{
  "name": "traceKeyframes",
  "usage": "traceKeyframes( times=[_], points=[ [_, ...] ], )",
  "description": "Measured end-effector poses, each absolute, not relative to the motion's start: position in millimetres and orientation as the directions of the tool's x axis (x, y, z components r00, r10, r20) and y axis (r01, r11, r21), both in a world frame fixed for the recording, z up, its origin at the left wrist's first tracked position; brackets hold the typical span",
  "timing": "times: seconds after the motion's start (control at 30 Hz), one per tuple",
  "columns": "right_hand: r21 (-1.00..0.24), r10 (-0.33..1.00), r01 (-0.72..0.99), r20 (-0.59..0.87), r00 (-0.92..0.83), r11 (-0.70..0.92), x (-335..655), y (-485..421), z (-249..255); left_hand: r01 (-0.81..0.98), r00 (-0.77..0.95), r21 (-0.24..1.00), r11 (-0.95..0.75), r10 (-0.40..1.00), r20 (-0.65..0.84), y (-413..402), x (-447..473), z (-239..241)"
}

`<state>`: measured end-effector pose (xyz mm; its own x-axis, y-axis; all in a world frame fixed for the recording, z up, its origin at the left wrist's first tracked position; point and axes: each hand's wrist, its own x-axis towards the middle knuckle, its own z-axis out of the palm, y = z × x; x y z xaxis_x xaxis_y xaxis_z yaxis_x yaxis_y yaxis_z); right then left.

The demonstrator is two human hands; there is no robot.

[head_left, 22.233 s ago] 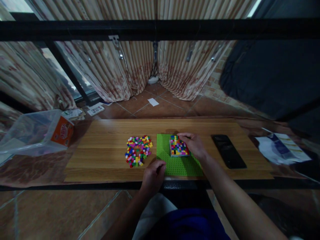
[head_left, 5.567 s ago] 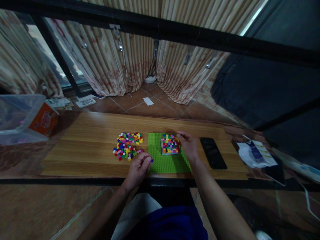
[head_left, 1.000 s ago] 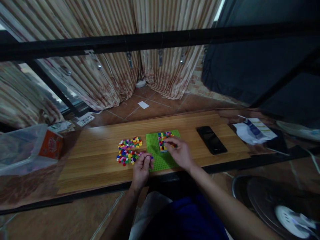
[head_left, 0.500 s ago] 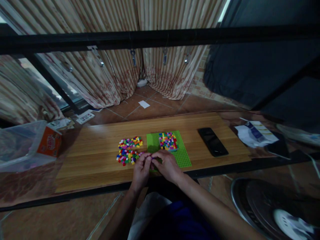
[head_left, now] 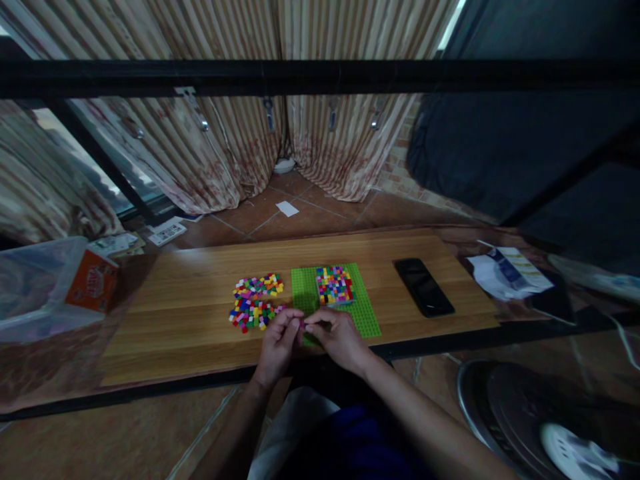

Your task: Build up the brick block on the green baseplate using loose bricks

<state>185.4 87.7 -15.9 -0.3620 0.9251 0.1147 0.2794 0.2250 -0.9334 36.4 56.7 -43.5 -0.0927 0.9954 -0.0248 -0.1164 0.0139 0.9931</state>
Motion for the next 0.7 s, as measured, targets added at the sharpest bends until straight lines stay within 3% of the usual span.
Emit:
traceKeyframes(
  times=[0.2, 0.37, 0.7],
  points=[
    [-0.99, 0.986, 0.074, 0.113, -0.123, 0.123, 213.0, 110.3, -15.2, -0.115, -0.109, 0.993, 0.007, 0.994, -0.02, 57.7, 37.9, -44.6],
    [-0.977, 0.988, 0.157, 0.152, 0.026, 0.147, 239.4, 140.9, -12.5, -0.079, -0.125, 0.997, -0.013, 0.992, 0.003, 58.0, 40.0, -43.7],
    [-0.89, 0.963, 0.38, 0.271, -0.008, 0.253, 240.7, 176.5, -18.8, -0.029, -0.116, 0.998, -0.05, 0.992, 0.046, 59.6, 39.2, -44.6]
  ],
)
